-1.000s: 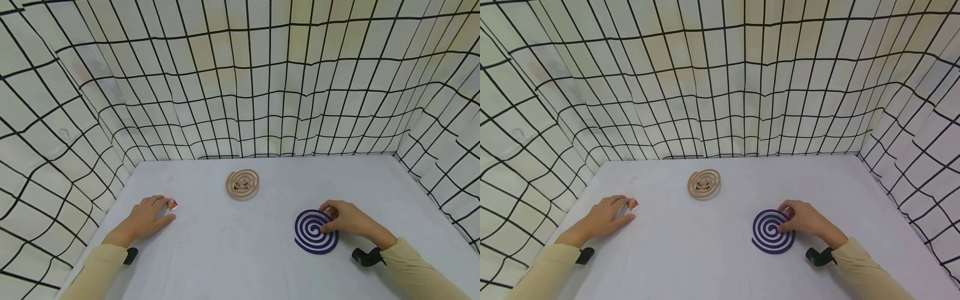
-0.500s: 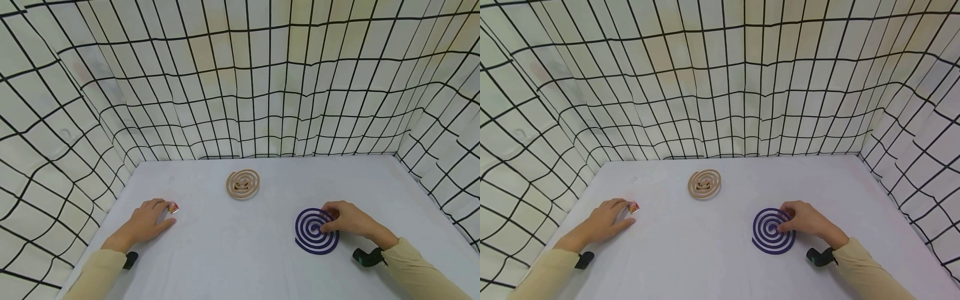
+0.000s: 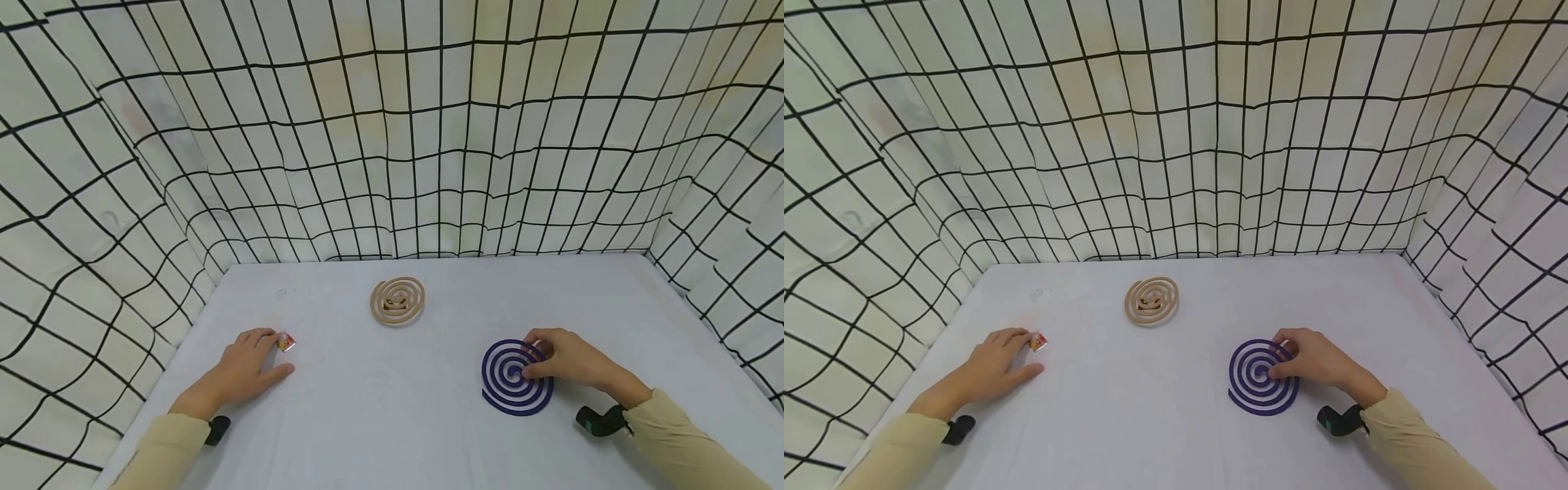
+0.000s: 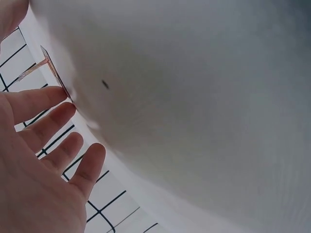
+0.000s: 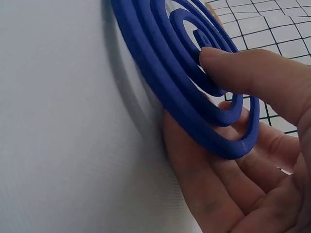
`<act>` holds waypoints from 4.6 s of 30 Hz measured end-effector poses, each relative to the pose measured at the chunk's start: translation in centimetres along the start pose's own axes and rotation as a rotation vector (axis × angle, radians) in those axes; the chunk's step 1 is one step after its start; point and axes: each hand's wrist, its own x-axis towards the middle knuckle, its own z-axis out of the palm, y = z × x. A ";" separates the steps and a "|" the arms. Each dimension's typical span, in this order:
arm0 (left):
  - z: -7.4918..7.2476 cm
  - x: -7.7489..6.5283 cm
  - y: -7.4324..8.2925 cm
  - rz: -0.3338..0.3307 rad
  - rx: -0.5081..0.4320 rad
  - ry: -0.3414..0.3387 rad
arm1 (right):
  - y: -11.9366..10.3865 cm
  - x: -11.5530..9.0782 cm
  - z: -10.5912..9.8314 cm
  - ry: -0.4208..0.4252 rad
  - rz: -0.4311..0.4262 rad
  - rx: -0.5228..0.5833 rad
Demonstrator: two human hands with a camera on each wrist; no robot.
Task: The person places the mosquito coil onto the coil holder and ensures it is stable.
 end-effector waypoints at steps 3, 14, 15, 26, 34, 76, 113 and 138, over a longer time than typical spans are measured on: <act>0.1 -0.1 0.2 -0.001 -0.007 -0.006 | 0.2 0.1 0.1 -0.030 0.005 0.060; 0.3 0.0 1.1 0.021 -0.002 -0.007 | 0.7 0.3 0.0 -0.070 -0.018 0.194; 0.3 0.1 1.2 0.023 -0.001 -0.008 | 0.6 0.3 0.0 -0.072 -0.020 0.205; 0.2 0.1 2.5 0.029 -0.005 -0.021 | 0.4 0.1 -0.3 -0.072 -0.041 0.298; 0.4 0.1 3.0 0.041 -0.016 -0.020 | 0.4 0.2 -0.4 -0.029 0.007 0.309; 0.7 0.5 6.9 0.114 -0.044 -0.026 | -0.4 1.4 0.3 0.076 0.041 0.354; 0.8 0.2 6.7 0.138 -0.038 -0.030 | -0.6 1.8 0.6 0.075 0.036 0.390; 1.4 1.1 8.0 0.139 -0.026 -0.056 | -1.5 2.8 1.4 0.058 0.032 0.422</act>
